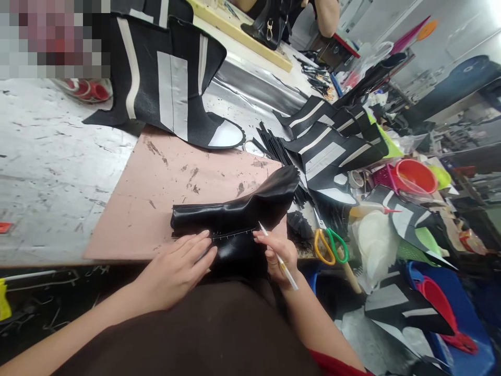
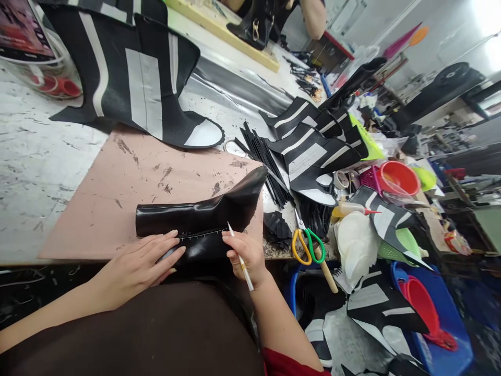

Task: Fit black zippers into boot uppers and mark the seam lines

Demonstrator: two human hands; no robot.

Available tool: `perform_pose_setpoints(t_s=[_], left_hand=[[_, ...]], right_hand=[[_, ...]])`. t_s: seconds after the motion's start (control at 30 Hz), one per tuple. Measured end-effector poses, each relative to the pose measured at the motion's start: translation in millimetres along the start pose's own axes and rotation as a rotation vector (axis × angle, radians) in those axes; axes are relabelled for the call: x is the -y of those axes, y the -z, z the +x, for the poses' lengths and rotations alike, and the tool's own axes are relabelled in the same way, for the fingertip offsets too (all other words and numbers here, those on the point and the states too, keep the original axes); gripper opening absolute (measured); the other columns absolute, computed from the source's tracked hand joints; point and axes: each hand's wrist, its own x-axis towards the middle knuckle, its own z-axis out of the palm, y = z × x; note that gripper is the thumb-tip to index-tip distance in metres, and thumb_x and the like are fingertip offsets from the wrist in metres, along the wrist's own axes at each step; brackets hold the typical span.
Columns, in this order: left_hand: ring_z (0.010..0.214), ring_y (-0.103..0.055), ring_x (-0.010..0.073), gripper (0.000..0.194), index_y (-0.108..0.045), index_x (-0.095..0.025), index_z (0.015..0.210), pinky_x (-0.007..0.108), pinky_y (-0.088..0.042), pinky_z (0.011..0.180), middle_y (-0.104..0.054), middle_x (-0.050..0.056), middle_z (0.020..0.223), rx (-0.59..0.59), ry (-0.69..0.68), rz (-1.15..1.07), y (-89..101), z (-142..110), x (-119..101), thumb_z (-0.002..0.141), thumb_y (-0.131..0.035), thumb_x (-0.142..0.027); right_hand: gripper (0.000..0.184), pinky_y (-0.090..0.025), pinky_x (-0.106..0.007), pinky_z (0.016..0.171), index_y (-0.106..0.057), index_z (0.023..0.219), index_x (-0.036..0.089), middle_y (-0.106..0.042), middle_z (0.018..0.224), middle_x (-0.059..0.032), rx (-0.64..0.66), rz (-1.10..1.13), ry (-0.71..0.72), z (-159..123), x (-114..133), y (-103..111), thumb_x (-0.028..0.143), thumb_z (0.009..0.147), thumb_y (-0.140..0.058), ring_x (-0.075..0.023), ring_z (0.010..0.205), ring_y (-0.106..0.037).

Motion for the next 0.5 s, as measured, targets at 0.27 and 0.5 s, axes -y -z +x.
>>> perform_pose_setpoints(t_s=[0.27,0.5], left_hand=[[0.104,-0.056,0.0279,0.023,-0.062,-0.011,0.100,0.040,-0.045,0.086,-0.062,0.014,0.103,0.000,0.031,-0.011,-0.1,-1,-2,0.086,-0.044,-0.015],[0.103,-0.056,0.0266,0.024,-0.061,-0.013,0.098,0.039,-0.046,0.085,-0.062,0.013,0.103,0.000,0.057,-0.016,0.4,-2,-4,0.086,-0.041,-0.015]], right_hand=[[0.029,-0.054,-0.038,0.071,-0.055,0.113,0.020,-0.066,0.090,-0.0112,0.083,-0.100,0.076,13,9,3,0.022,0.088,-0.042,-0.0200,0.082,-0.063],[0.031,-0.054,-0.035,0.070,-0.053,0.118,0.020,-0.066,0.097,-0.0112,0.157,-0.134,0.105,15,8,-1,0.025,0.090,-0.039,-0.0192,0.085,-0.061]])
